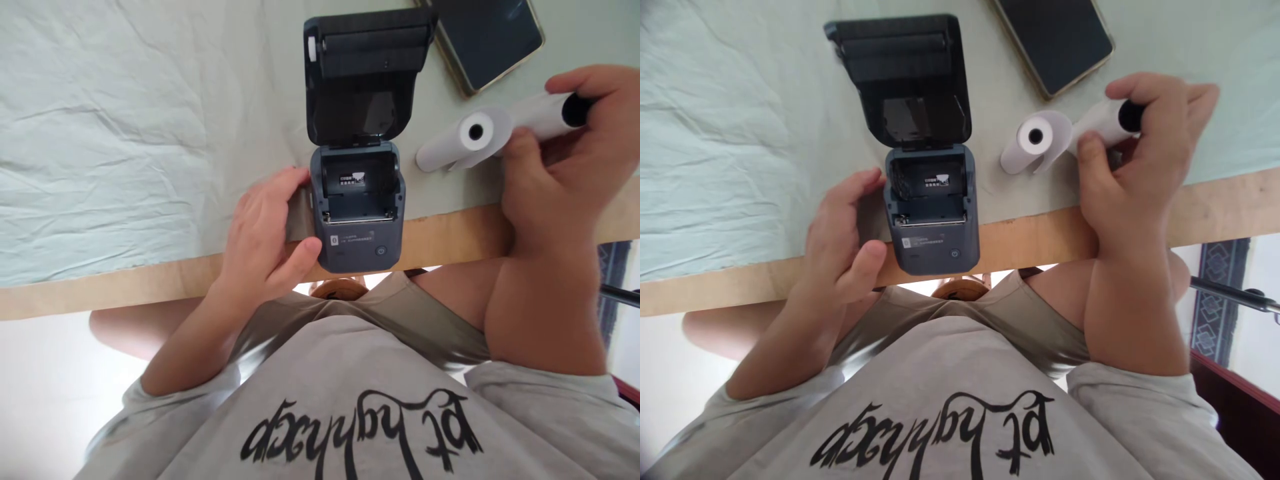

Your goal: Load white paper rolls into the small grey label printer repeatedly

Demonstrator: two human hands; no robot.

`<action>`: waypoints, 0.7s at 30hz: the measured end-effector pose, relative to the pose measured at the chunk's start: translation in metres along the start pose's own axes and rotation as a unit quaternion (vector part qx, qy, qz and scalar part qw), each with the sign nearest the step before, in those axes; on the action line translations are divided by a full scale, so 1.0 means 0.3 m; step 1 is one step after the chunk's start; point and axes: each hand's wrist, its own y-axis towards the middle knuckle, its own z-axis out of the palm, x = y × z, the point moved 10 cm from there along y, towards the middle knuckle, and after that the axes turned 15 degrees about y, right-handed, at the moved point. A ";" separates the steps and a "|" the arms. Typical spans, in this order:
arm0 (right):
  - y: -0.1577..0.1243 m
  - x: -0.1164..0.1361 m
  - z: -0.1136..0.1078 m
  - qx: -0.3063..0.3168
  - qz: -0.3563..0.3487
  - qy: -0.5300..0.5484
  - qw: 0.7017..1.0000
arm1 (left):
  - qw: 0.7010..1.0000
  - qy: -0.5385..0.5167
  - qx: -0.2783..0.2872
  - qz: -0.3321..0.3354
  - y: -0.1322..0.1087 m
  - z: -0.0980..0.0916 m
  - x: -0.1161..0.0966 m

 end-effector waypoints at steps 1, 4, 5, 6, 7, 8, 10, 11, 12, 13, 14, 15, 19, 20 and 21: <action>0.000 -0.001 0.000 0.003 0.006 0.004 1.000 | 1.000 0.003 0.000 0.001 0.001 0.000 -0.003; 0.002 0.009 -0.001 -0.006 -0.016 0.042 0.999 | 1.000 -0.001 0.004 -0.005 0.003 0.003 -0.005; 0.002 0.012 -0.001 -0.010 -0.030 0.042 0.999 | 1.000 -0.002 0.004 -0.006 0.003 0.002 -0.006; 0.003 0.013 0.003 -0.008 -0.041 0.032 0.999 | 1.000 -0.002 0.005 -0.005 0.002 0.003 -0.007; 0.003 0.015 0.009 -0.004 -0.053 0.018 0.998 | 1.000 -0.001 0.007 -0.004 0.002 0.003 -0.009; 0.003 0.017 0.013 0.000 -0.064 0.005 0.998 | 1.000 0.002 0.009 -0.003 0.001 0.005 -0.010; 0.002 0.020 0.012 -0.005 -0.076 0.003 0.997 | 1.000 0.010 0.013 -0.005 0.000 0.009 -0.009; 0.001 0.024 0.008 -0.014 -0.082 0.015 0.996 | 1.000 0.012 0.013 -0.006 -0.001 0.010 -0.008; 0.000 0.028 0.004 -0.024 -0.087 0.033 0.995 | 1.000 0.013 0.010 -0.005 0.000 0.009 -0.009; 0.000 0.030 -0.002 -0.036 -0.088 0.061 0.994 | 1.000 0.012 0.005 -0.003 0.000 0.008 -0.010; 0.001 0.032 -0.011 -0.052 -0.090 0.103 0.989 | 1.000 0.011 0.000 0.001 0.000 0.008 -0.011; 0.003 0.031 -0.023 -0.072 -0.089 0.157 0.981 | 1.000 0.010 -0.004 0.005 0.001 0.008 -0.013; 0.024 -0.067 -0.022 -0.117 0.075 0.402 0.905 | 1.000 0.001 -0.015 0.014 0.001 0.011 -0.010; 0.021 -0.100 -0.002 -0.114 0.148 0.438 0.880 | 1.000 -0.004 -0.018 0.014 0.001 0.010 -0.008; 0.010 -0.130 0.013 -0.115 0.218 0.457 0.855 | 1.000 -0.010 -0.020 0.014 0.001 0.011 -0.006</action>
